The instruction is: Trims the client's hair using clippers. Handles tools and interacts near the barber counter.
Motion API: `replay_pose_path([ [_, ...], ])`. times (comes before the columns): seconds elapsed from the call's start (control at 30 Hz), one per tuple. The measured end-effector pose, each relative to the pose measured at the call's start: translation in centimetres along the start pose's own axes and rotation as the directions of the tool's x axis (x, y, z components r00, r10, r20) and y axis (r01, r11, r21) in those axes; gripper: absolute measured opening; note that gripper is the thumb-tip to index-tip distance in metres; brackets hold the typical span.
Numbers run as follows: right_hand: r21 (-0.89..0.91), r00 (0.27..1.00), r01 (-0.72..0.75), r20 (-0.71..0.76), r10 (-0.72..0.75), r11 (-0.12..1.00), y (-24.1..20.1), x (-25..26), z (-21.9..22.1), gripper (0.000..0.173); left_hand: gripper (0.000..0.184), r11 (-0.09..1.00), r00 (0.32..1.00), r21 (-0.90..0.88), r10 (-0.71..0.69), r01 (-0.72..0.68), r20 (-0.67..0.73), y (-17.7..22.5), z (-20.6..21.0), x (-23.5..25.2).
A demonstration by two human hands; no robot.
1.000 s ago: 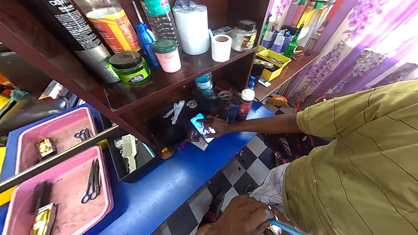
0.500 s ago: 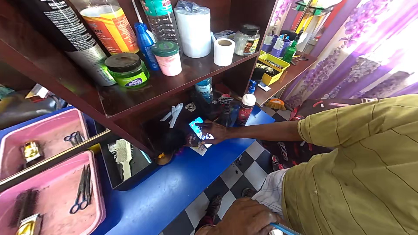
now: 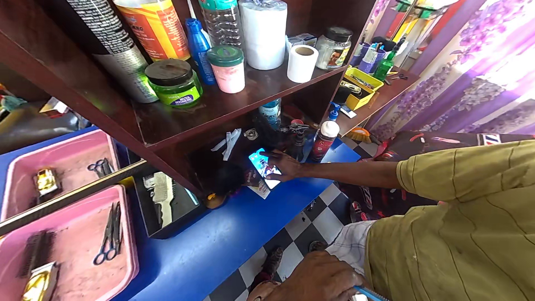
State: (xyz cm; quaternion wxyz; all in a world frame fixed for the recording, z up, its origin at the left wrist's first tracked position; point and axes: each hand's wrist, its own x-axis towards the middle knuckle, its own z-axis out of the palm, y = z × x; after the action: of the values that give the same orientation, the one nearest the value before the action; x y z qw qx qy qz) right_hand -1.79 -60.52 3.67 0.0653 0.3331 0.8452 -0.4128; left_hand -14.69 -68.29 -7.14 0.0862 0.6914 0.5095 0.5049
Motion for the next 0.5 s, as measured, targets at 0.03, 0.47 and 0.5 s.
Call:
replay_pose_path([
  [0.03, -0.004, 1.000, -0.002, 0.001, 0.002, 1.000, 0.0, 0.1, 0.0, 0.018, 0.016, 1.000, 1.000, 0.000, -0.002, 0.002, 0.004, -0.1, 0.0, 0.0],
  [0.47, -0.225, 0.923, 0.373, 0.189, -0.335, 0.900, -8.3, 5.4, -3.6, 0.028, 0.019, 0.994, 0.994, -0.052, -0.096, 0.094, -0.042, -0.9, -0.7, -1.7],
  [0.5, -0.225, 0.922, 0.376, 0.186, -0.339, 0.899, -8.3, 5.3, -3.7, 0.028, 0.019, 0.995, 0.995, -0.050, -0.091, 0.089, -0.040, -1.0, -0.8, -1.6],
])
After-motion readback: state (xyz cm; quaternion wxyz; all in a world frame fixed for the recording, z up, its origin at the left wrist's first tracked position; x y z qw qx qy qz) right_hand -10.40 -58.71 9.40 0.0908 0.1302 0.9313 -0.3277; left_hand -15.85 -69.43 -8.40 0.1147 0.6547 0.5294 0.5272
